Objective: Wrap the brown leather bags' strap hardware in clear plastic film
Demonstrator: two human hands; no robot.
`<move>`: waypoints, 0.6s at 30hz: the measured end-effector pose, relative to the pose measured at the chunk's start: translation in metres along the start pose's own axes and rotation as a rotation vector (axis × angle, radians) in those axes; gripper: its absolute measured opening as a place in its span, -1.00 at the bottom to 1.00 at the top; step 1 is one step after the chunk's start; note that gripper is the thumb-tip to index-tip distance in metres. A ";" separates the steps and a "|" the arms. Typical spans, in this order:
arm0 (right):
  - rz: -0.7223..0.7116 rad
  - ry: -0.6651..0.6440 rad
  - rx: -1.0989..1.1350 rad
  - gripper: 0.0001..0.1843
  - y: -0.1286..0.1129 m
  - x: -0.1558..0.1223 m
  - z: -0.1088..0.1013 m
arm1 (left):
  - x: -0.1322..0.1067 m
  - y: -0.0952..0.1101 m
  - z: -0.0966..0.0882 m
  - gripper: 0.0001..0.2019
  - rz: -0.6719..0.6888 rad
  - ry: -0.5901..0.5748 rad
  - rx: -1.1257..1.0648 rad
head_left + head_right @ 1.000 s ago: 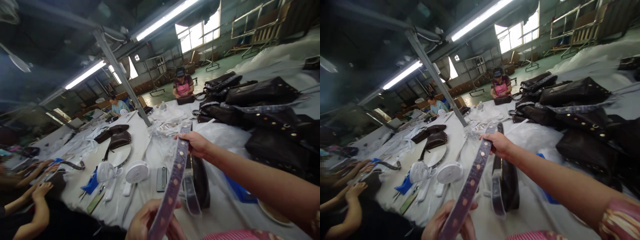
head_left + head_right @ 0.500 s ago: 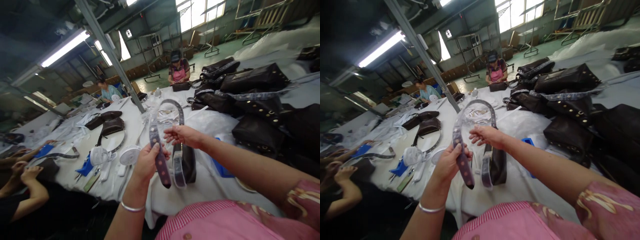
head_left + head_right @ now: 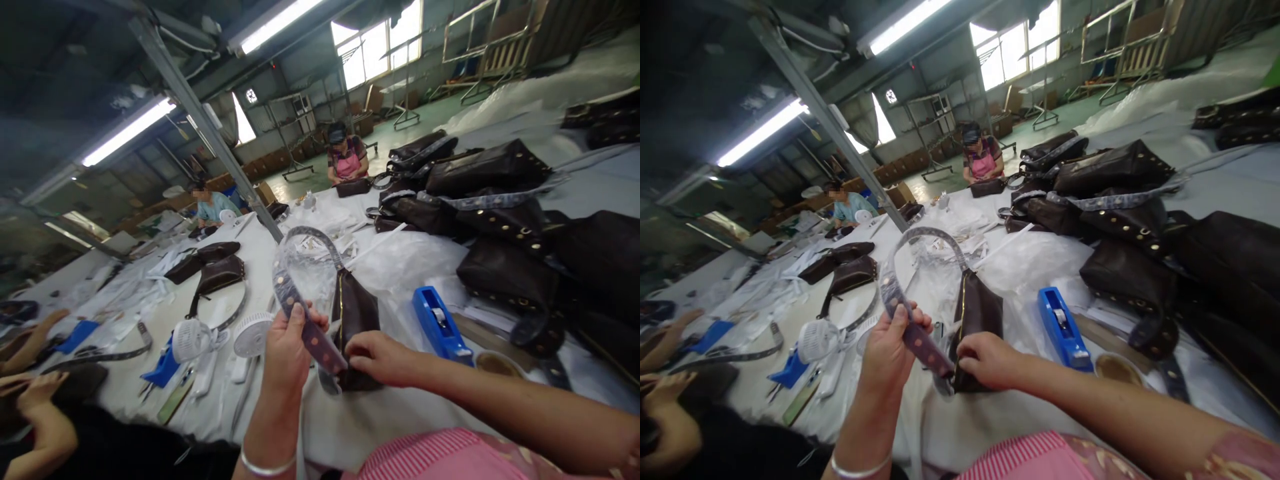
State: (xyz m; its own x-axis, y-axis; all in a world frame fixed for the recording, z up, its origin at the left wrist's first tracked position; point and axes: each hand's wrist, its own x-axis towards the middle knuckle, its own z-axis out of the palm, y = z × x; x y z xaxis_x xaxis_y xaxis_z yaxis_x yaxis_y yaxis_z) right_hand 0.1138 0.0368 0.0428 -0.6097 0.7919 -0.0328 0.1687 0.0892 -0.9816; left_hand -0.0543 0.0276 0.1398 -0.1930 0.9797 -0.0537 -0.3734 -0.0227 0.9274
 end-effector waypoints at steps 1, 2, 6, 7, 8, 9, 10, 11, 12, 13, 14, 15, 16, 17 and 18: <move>0.062 -0.017 0.088 -0.66 0.000 -0.004 -0.002 | -0.003 0.002 -0.001 -0.75 0.034 0.008 0.018; 0.141 -0.088 0.226 -0.54 0.000 -0.008 -0.002 | -0.005 0.004 -0.002 -0.76 0.068 0.010 0.038; 0.447 -0.453 0.856 -0.13 -0.005 -0.012 0.014 | -0.021 0.001 0.005 -0.78 0.113 -0.051 0.078; 0.498 -0.450 0.966 -0.17 -0.007 -0.010 0.017 | -0.025 -0.003 0.008 -0.78 0.091 -0.081 0.070; 0.527 -0.399 1.042 -0.28 -0.009 -0.007 0.020 | -0.029 -0.006 0.010 -0.78 0.063 -0.112 0.059; 0.525 -0.315 1.078 -0.43 -0.011 -0.002 0.021 | -0.032 -0.010 0.010 -0.77 0.035 -0.137 0.049; 0.491 -0.221 1.065 -0.56 -0.013 0.002 0.021 | -0.035 -0.014 0.009 -0.77 0.008 -0.155 0.046; 0.430 -0.136 1.002 -0.63 -0.014 0.007 0.019 | -0.038 -0.017 0.006 -0.76 -0.011 -0.160 0.055; 0.347 -0.071 0.892 -0.67 -0.015 0.010 0.016 | -0.039 -0.019 0.002 -0.75 -0.023 -0.155 0.081; 0.248 -0.022 0.746 -0.69 -0.016 0.014 0.014 | -0.041 -0.021 -0.004 -0.74 -0.026 -0.142 0.125; 0.147 0.020 0.576 -0.69 -0.015 0.016 0.011 | -0.041 -0.023 -0.010 -0.74 -0.026 -0.125 0.186; 0.054 0.055 0.396 -0.69 -0.014 0.018 0.010 | -0.041 -0.025 -0.016 -0.73 -0.026 -0.109 0.258; -0.027 0.085 0.217 -0.70 -0.012 0.019 0.009 | -0.040 -0.026 -0.022 -0.72 -0.028 -0.095 0.334; -0.092 0.106 0.051 -0.71 -0.009 0.019 0.009 | -0.039 -0.028 -0.028 -0.72 -0.034 -0.083 0.399; -0.145 0.117 -0.098 -0.73 -0.006 0.019 0.010 | -0.037 -0.030 -0.033 -0.73 -0.044 -0.070 0.444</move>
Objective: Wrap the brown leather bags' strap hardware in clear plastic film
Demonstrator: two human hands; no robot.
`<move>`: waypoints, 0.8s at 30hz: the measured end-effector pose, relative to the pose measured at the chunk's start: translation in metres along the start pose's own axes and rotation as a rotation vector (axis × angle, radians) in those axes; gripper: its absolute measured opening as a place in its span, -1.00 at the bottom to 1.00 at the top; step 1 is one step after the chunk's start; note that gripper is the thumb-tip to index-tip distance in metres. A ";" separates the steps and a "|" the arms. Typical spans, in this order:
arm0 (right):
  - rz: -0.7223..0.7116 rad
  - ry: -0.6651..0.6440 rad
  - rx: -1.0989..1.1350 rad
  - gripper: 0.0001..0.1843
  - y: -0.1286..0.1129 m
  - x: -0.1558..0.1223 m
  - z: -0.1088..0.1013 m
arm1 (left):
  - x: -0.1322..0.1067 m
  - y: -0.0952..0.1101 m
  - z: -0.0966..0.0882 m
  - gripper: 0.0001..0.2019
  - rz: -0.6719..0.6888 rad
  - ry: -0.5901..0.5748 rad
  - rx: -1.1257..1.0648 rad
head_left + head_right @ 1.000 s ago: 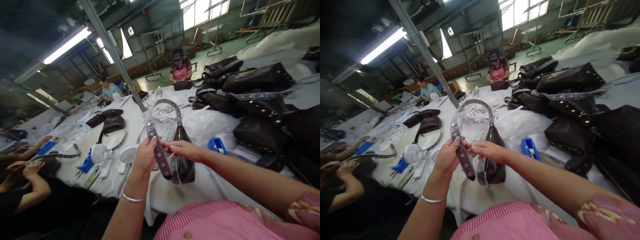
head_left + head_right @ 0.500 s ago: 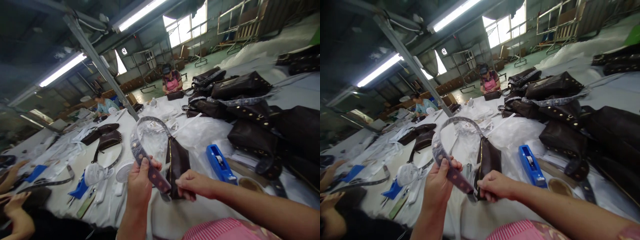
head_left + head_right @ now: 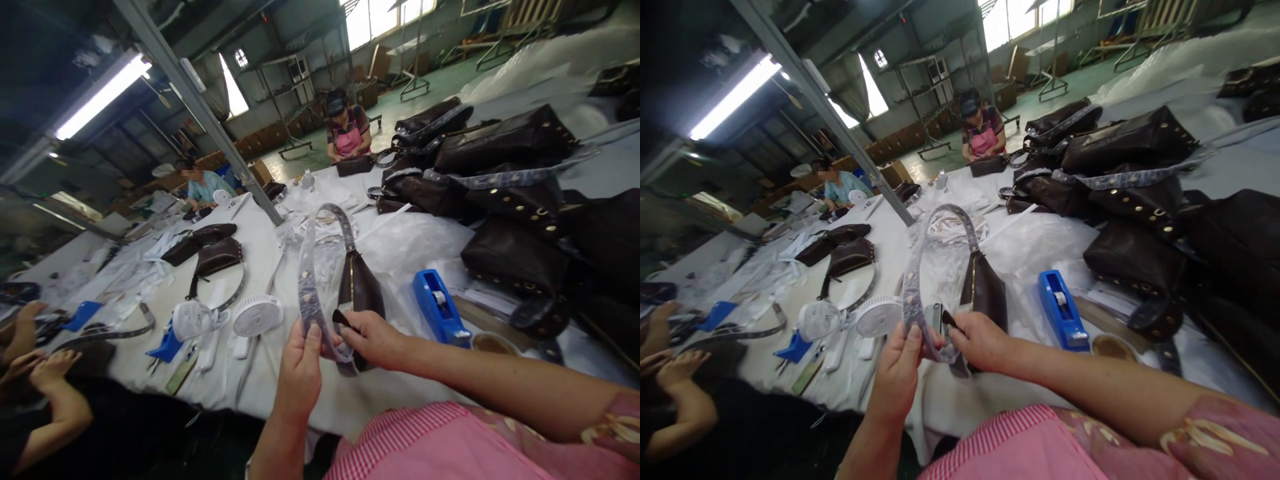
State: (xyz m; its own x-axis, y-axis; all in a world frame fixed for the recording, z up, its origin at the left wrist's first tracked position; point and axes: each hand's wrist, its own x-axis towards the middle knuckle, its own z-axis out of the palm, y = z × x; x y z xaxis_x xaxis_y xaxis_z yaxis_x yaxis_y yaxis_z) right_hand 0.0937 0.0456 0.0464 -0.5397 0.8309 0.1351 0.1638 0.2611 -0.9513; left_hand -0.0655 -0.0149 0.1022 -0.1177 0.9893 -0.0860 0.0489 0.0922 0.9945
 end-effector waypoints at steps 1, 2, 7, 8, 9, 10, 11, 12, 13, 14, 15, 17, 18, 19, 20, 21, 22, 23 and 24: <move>-0.051 -0.006 -0.132 -0.75 0.003 -0.001 0.002 | 0.001 -0.004 -0.003 -0.74 -0.015 0.014 0.021; -0.101 -0.020 -0.253 -0.77 0.007 -0.002 0.003 | 0.003 -0.007 -0.004 -0.75 -0.029 0.030 0.023; -0.375 -0.083 -0.740 -0.67 0.018 -0.003 0.008 | 0.010 -0.021 -0.005 -0.76 -0.098 0.047 -0.090; -0.419 -0.083 -0.790 -0.70 0.019 -0.002 0.007 | 0.011 -0.023 -0.005 -0.76 -0.126 0.030 -0.130; -0.457 -0.075 -0.823 -0.73 0.020 -0.001 0.005 | 0.012 -0.026 -0.005 -0.76 -0.159 0.013 -0.174; -0.490 -0.064 -0.841 -0.75 0.021 0.000 0.003 | 0.013 -0.028 -0.005 -0.75 -0.195 -0.001 -0.216; -0.519 -0.053 -0.850 -0.75 0.022 0.001 0.002 | 0.013 -0.031 -0.005 -0.75 -0.229 -0.012 -0.255; -0.543 -0.042 -0.850 -0.74 0.023 0.001 0.000 | 0.013 -0.034 -0.005 -0.74 -0.259 -0.017 -0.287; -0.564 -0.034 -0.845 -0.72 0.024 0.001 -0.002 | 0.013 -0.037 -0.004 -0.73 -0.285 -0.019 -0.315; -0.581 -0.030 -0.835 -0.70 0.025 0.001 -0.003 | 0.013 -0.040 -0.004 -0.71 -0.310 -0.019 -0.339; -0.594 -0.029 -0.822 -0.68 0.027 0.001 -0.004 | 0.013 -0.044 -0.003 -0.69 -0.332 -0.015 -0.359; -0.605 -0.031 -0.789 -0.65 0.030 0.000 -0.005 | 0.013 -0.052 -0.001 -0.65 -0.367 -0.009 -0.389; -0.608 -0.033 -0.770 -0.64 0.032 -0.001 -0.005 | 0.012 -0.056 0.000 -0.63 -0.383 -0.012 -0.398; -0.611 -0.031 -0.752 -0.63 0.033 -0.002 -0.005 | 0.012 -0.060 0.000 -0.62 -0.400 -0.019 -0.401; -0.618 -0.027 -0.737 -0.62 0.035 -0.003 -0.004 | 0.011 -0.064 0.001 -0.62 -0.419 -0.029 -0.402; -0.625 -0.022 -0.728 -0.61 0.036 -0.003 -0.004 | 0.011 -0.068 0.001 -0.63 -0.438 -0.044 -0.400; -0.630 -0.016 -0.722 -0.61 0.037 -0.004 -0.004 | 0.010 -0.071 0.001 -0.64 -0.453 -0.062 -0.396; -0.631 -0.011 -0.715 -0.61 0.038 -0.004 -0.005 | 0.010 -0.074 0.001 -0.65 -0.460 -0.077 -0.387; -0.631 -0.012 -0.704 -0.61 0.040 -0.004 -0.005 | 0.010 -0.075 0.000 -0.66 -0.457 -0.087 -0.367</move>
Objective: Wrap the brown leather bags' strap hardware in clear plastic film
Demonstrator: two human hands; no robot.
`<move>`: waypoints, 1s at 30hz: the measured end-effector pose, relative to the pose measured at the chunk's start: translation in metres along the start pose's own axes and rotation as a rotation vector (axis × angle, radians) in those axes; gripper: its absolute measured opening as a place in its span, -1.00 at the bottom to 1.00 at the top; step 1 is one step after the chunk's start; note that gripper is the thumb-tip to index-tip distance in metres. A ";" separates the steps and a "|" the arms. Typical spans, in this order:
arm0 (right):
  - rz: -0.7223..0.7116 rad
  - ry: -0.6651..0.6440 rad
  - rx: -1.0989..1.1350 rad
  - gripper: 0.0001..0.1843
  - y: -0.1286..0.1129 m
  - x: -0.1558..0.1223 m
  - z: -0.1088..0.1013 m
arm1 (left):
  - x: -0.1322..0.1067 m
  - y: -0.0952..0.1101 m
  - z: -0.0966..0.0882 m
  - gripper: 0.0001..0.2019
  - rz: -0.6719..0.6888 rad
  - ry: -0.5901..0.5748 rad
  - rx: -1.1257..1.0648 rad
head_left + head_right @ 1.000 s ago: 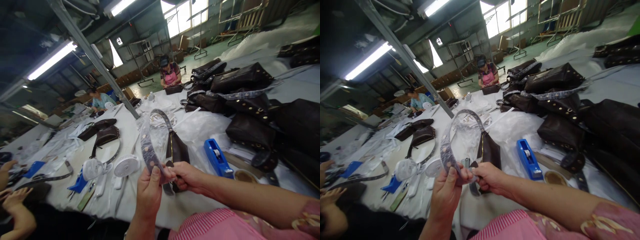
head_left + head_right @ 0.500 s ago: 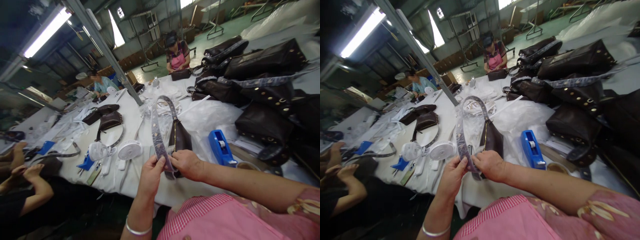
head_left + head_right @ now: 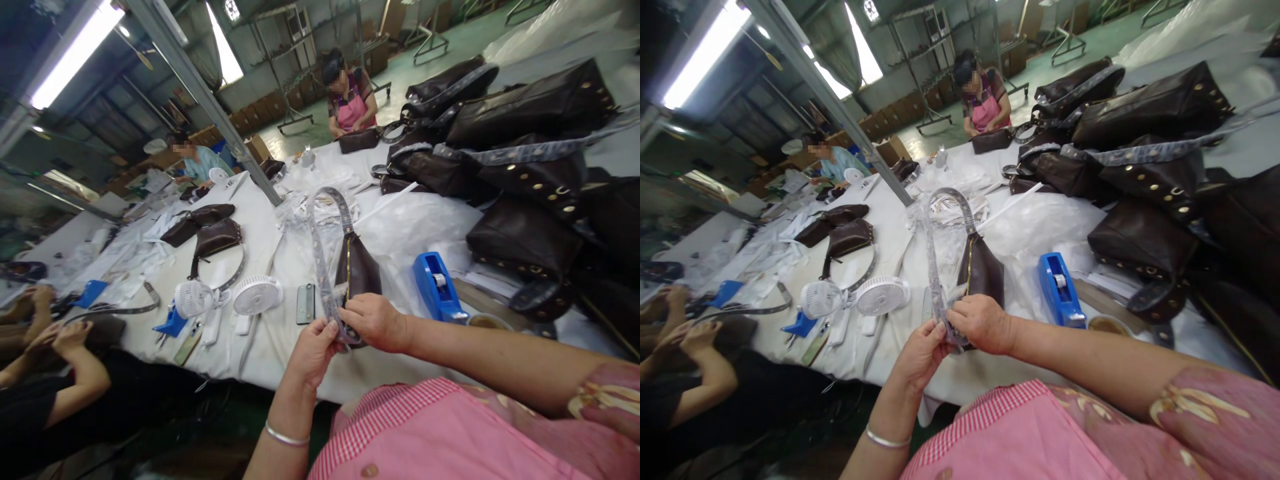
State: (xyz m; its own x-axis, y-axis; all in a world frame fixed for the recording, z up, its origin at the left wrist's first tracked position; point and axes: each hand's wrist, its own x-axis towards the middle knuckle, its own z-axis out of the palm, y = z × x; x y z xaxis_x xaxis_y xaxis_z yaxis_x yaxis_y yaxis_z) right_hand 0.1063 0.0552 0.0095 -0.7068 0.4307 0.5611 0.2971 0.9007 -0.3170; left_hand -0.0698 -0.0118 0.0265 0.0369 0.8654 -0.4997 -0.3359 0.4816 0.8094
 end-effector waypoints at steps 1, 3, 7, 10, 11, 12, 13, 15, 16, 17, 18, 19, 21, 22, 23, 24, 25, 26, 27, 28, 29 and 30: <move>0.003 -0.001 0.017 -0.62 0.001 -0.001 0.001 | 0.000 0.000 0.000 -0.67 0.007 0.000 0.035; 0.012 -0.012 0.054 -0.64 0.003 -0.003 0.002 | -0.002 0.003 0.000 -0.68 0.045 0.038 0.171; 0.085 -0.072 0.024 -0.69 0.007 -0.007 0.006 | -0.011 0.012 0.008 -0.69 0.234 0.206 0.587; 0.191 -0.091 0.006 -0.71 0.008 -0.008 0.009 | -0.015 0.010 0.013 -0.71 0.315 0.303 0.633; 0.230 -0.084 0.022 -0.70 0.009 -0.007 0.010 | -0.015 0.007 0.013 -0.71 0.309 0.316 0.580; 0.269 -0.069 0.049 -0.69 0.009 -0.007 0.011 | -0.015 0.003 0.012 -0.72 0.298 0.313 0.510; 0.309 -0.048 0.084 -0.66 0.010 -0.006 0.011 | -0.014 -0.002 0.010 -0.73 0.288 0.297 0.437; 0.382 0.000 0.174 -0.62 0.012 -0.004 0.011 | -0.013 -0.012 0.005 -0.74 0.285 0.239 0.315; 0.420 0.023 0.226 -0.61 0.014 -0.003 0.011 | -0.013 -0.016 0.002 -0.73 0.287 0.206 0.272; 0.464 0.045 0.276 -0.61 0.015 -0.002 0.011 | -0.013 -0.021 0.000 -0.70 0.286 0.177 0.238; 0.512 0.065 0.323 -0.60 0.016 -0.001 0.011 | -0.013 -0.026 -0.002 -0.67 0.281 0.158 0.212; 0.563 0.086 0.366 -0.59 0.017 0.000 0.011 | -0.013 -0.031 -0.002 -0.65 0.270 0.147 0.187; 0.659 0.134 0.442 -0.58 0.019 0.003 0.012 | -0.014 -0.039 -0.001 -0.63 0.251 0.144 0.125; 0.696 0.163 0.480 -0.60 0.019 0.004 0.012 | -0.014 -0.042 0.000 -0.63 0.249 0.153 0.085; 0.723 0.188 0.521 -0.61 0.019 0.005 0.013 | -0.013 -0.043 0.002 -0.64 0.256 0.168 0.040; 0.736 0.204 0.563 -0.62 0.019 0.005 0.015 | -0.012 -0.043 0.003 -0.66 0.266 0.186 -0.007; 0.734 0.209 0.601 -0.63 0.018 0.005 0.016 | -0.010 -0.042 0.005 -0.68 0.281 0.209 -0.053; 0.715 0.203 0.630 -0.63 0.017 0.004 0.017 | -0.008 -0.039 0.005 -0.69 0.300 0.235 -0.093; 0.677 0.190 0.643 -0.63 0.016 0.002 0.018 | -0.006 -0.035 0.006 -0.69 0.316 0.259 -0.124; 0.621 0.172 0.636 -0.62 0.014 0.000 0.020 | -0.003 -0.030 0.005 -0.69 0.330 0.280 -0.145; 0.548 0.149 0.607 -0.62 0.012 -0.003 0.020 | -0.001 -0.024 0.005 -0.69 0.339 0.295 -0.156; 0.466 0.128 0.556 -0.62 0.011 -0.005 0.021 | 0.001 -0.018 0.004 -0.69 0.344 0.303 -0.156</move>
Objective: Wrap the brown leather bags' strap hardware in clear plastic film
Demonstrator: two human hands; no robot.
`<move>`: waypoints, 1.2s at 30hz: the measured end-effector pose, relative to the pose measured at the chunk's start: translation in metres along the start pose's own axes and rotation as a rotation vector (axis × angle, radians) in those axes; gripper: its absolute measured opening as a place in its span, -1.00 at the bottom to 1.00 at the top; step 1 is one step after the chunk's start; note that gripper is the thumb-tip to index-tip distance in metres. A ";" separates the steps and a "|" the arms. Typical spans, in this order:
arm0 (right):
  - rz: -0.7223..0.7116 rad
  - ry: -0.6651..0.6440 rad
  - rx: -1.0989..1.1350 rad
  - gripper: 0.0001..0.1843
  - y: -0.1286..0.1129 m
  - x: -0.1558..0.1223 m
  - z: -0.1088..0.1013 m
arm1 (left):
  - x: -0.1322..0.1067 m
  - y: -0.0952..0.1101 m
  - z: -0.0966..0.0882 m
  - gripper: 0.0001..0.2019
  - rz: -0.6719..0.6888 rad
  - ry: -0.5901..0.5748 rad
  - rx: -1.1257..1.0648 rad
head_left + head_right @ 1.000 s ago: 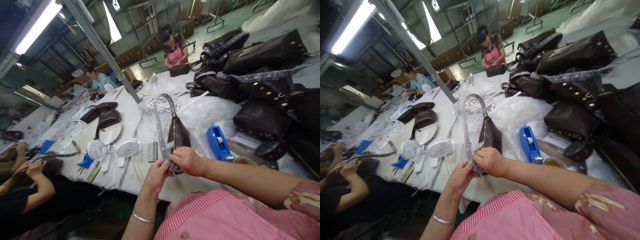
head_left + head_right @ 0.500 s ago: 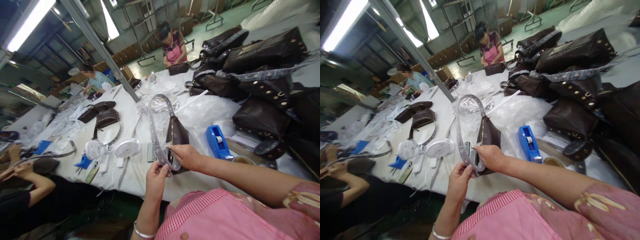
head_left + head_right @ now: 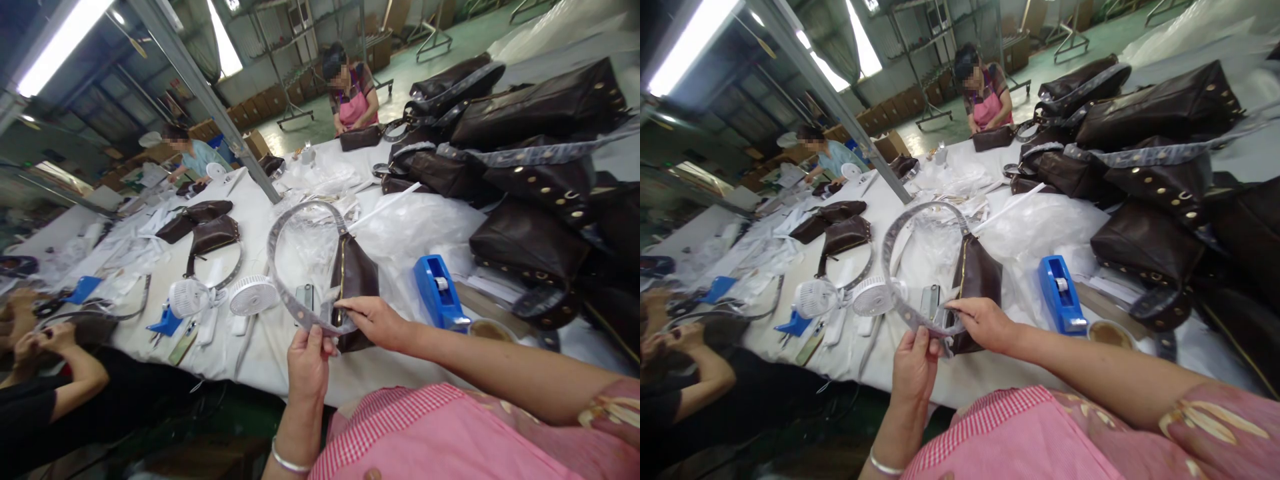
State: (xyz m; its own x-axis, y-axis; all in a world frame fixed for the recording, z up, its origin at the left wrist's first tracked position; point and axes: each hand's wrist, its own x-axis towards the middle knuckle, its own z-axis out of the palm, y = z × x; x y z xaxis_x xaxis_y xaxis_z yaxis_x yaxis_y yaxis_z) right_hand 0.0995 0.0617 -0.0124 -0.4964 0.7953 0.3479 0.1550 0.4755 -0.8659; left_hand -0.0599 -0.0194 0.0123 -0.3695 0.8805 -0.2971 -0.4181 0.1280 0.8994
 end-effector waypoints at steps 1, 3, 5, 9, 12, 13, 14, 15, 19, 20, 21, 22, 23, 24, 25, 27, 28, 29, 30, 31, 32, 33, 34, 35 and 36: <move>-0.080 -0.030 -0.068 -0.62 0.000 -0.002 0.000 | 0.003 0.005 0.001 -0.69 0.002 -0.001 0.008; -0.221 -0.092 -0.224 -0.62 -0.001 -0.005 -0.001 | 0.008 0.013 0.003 -0.70 -0.003 -0.022 0.038; -0.314 -0.133 -0.365 -0.67 -0.002 -0.005 -0.003 | 0.009 0.019 0.005 -0.70 -0.034 -0.055 0.082; -0.436 -0.145 -0.527 -0.77 -0.002 -0.004 -0.006 | 0.007 0.024 0.009 -0.68 -0.167 -0.094 0.131; -0.516 -0.126 -0.546 -0.77 0.000 -0.003 -0.009 | 0.006 0.023 0.009 -0.65 -0.250 -0.104 0.133; -0.539 -0.121 -0.540 -0.77 0.001 -0.003 -0.010 | 0.006 0.022 0.008 -0.65 -0.276 -0.117 0.130; -0.559 -0.119 -0.530 -0.77 0.002 -0.003 -0.011 | 0.006 0.021 0.007 -0.64 -0.303 -0.134 0.126; -0.578 -0.118 -0.513 -0.77 0.002 -0.002 -0.012 | 0.006 0.021 0.006 -0.63 -0.329 -0.155 0.122; -0.551 -0.103 -0.381 -0.80 0.002 -0.003 -0.013 | 0.008 0.018 0.000 -0.60 -0.435 -0.253 0.128; -0.530 -0.094 -0.348 -0.81 0.001 -0.003 -0.012 | 0.007 0.017 -0.001 -0.60 -0.463 -0.273 0.129; -0.514 -0.086 -0.324 -0.82 0.001 -0.003 -0.012 | 0.007 0.017 -0.001 -0.59 -0.488 -0.288 0.126; -0.507 -0.081 -0.311 -0.81 0.001 -0.004 -0.011 | 0.006 0.016 -0.001 -0.59 -0.508 -0.294 0.118; -0.507 -0.077 -0.306 -0.80 0.002 -0.004 -0.010 | 0.005 0.014 0.000 -0.59 -0.521 -0.294 0.104; -0.508 -0.073 -0.307 -0.79 0.002 -0.005 -0.009 | 0.005 0.013 0.001 -0.59 -0.529 -0.290 0.087; -0.507 -0.070 -0.310 -0.78 0.003 -0.005 -0.009 | 0.004 0.012 0.003 -0.60 -0.527 -0.284 0.068; -0.483 -0.068 -0.306 -0.78 0.004 -0.006 -0.010 | 0.003 0.008 0.006 -0.60 -0.493 -0.266 0.050; -0.461 -0.071 -0.289 -0.79 0.003 -0.006 -0.012 | 0.003 0.006 0.008 -0.61 -0.454 -0.250 0.058; -0.431 -0.076 -0.263 -0.80 0.002 -0.006 -0.015 | 0.003 0.004 0.008 -0.62 -0.398 -0.229 0.083; -0.389 -0.076 -0.233 -0.81 0.000 -0.006 -0.018 | 0.004 0.003 0.009 -0.64 -0.329 -0.200 0.122; -0.337 -0.065 -0.199 -0.82 -0.004 -0.006 -0.021 | 0.005 0.002 0.008 -0.65 -0.255 -0.168 0.174; -0.270 -0.051 -0.162 -0.83 -0.007 -0.006 -0.024 | 0.005 0.003 0.008 -0.66 -0.180 -0.134 0.240; -0.183 -0.040 -0.114 -0.83 -0.012 -0.006 -0.027 | 0.006 0.004 0.007 -0.67 -0.109 -0.105 0.317; -0.070 -0.044 -0.047 -0.80 -0.016 -0.006 -0.028 | 0.005 0.005 0.007 -0.69 -0.040 -0.086 0.402; 0.061 -0.063 0.053 -0.76 -0.020 -0.006 -0.028 | 0.005 0.007 0.007 -0.71 0.027 -0.083 0.487; 0.204 -0.093 0.185 -0.71 -0.024 -0.005 -0.027 | 0.003 0.009 0.008 -0.75 0.096 -0.095 0.562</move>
State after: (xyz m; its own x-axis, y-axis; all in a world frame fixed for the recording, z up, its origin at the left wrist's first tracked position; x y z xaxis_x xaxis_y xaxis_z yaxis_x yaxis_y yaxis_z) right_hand 0.1213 0.0561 0.0157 -0.5482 0.8257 0.1327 0.1054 0.2257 -0.9685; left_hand -0.0586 -0.0118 0.0220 -0.2966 0.9341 -0.1987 0.1280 0.2451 0.9610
